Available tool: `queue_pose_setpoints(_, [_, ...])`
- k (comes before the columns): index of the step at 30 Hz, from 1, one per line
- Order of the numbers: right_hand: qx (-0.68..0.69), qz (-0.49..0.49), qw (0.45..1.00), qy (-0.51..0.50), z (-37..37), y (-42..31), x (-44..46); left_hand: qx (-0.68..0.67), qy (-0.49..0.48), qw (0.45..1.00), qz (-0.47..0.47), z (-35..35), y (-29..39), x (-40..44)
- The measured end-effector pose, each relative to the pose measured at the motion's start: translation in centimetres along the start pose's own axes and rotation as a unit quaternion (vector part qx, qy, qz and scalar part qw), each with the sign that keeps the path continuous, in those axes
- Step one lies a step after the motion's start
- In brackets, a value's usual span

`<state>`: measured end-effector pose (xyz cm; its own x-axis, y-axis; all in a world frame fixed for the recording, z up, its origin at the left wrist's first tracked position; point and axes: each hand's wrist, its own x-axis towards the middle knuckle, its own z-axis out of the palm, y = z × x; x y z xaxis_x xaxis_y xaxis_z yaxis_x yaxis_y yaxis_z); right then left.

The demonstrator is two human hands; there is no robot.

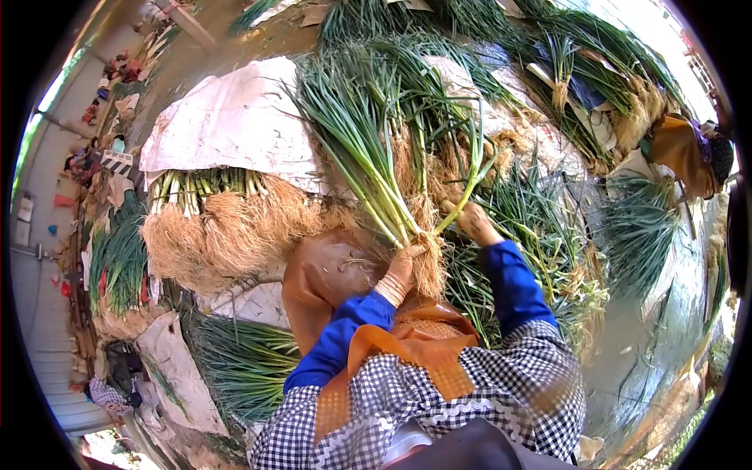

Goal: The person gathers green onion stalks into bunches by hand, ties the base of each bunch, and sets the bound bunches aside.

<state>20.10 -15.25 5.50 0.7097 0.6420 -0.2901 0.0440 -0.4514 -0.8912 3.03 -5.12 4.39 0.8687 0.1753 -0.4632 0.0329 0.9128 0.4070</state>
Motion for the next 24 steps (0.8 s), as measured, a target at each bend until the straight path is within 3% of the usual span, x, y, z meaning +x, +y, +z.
queue_pose_setpoints(1, [0.065, -0.052, 0.996, -0.018, 1.8, 0.8, 3.6, 0.011, 0.008, 1.000, 0.010, -0.3, 0.0, 0.0])
queue_pose_setpoints(2, [0.033, -0.078, 0.996, 0.026, 3.5, 0.6, 6.2, 0.009, 0.013, 1.000, 0.002, -1.2, -0.2, 0.2])
queue_pose_setpoints(5, [-0.080, 0.012, 0.997, 0.004, 4.4, -4.5, 6.0, 0.019, 0.026, 0.999, -0.015, -2.1, 0.2, -0.1])
queue_pose_setpoints(6, [-0.064, -0.037, 0.994, 0.087, 6.6, 0.7, 8.1, 0.012, 0.025, 1.000, -0.006, -2.8, 0.1, 0.0])
queue_pose_setpoints(7, [-0.034, -0.100, 0.992, 0.068, 8.0, 6.2, 12.1, 0.003, 0.024, 1.000, 0.003, -3.6, 0.1, 0.2])
queue_pose_setpoints(9, [-0.084, -0.066, 0.989, 0.103, 5.1, 3.2, 8.1, -0.045, 0.009, 0.999, -0.003, -3.8, 0.3, -0.1])
queue_pose_setpoints(10, [-0.030, -0.076, 0.993, 0.087, 3.8, 4.4, 6.6, -0.042, 0.001, 0.999, -0.008, -3.8, 0.7, -0.3])
queue_pose_setpoints(12, [0.046, -0.132, 0.979, 0.147, 3.8, 7.0, 2.0, -0.052, -0.004, 0.999, -0.001, -3.2, 1.2, -0.7])
queue_pose_setpoints(13, [0.012, -0.065, 0.993, 0.095, 2.8, 9.3, 1.6, -0.053, -0.005, 0.999, -0.004, -2.2, 1.5, -1.1])
queue_pose_setpoints(15, [-0.080, 0.032, 0.987, 0.136, 1.1, 9.6, -0.7, -0.042, 0.001, 0.999, 0.015, -0.6, 1.9, -1.7])
queue_pose_setpoints(16, [-0.286, -0.088, 0.941, 0.159, 0.0, 11.7, -1.1, -0.047, -0.002, 0.999, -0.002, -1.3, 1.6, -1.4])
queue_pose_setpoints(17, [-0.283, -0.010, 0.936, 0.209, -0.2, 9.7, -1.6, -0.048, 0.000, 0.999, -0.004, -1.6, 1.3, -1.4])
queue_pose_setpoints(19, [-0.388, -0.159, 0.859, 0.294, -0.4, 4.7, -1.1, -0.046, 0.023, 0.999, -0.017, -1.7, 1.3, -1.3])
queue_pose_setpoints(20, [-0.328, -0.107, 0.917, 0.199, 0.4, 3.5, 0.3, -0.032, 0.027, 0.999, -0.018, -1.7, 1.2, -1.2])
queue_pose_setpoints(21, [-0.300, -0.083, 0.940, 0.140, 1.3, 0.4, 1.1, -0.032, 0.027, 0.999, -0.018, -2.2, 0.9, -1.0])
queue_pose_setpoints(22, [-0.263, -0.128, 0.946, 0.137, 2.9, 1.0, 3.9, -0.033, 0.016, 0.999, -0.012, -3.1, 0.5, -0.6])
queue_pose_setpoints(23, [-0.106, -0.147, 0.979, 0.094, 4.2, 0.8, 5.6, -0.033, 0.004, 0.999, -0.003, -3.6, 0.4, -0.3])
queue_pose_setpoints(24, [0.054, -0.029, 0.998, 0.011, 4.7, -0.5, 6.8, -0.059, -0.014, 0.998, -0.004, -3.4, 0.5, -0.6])
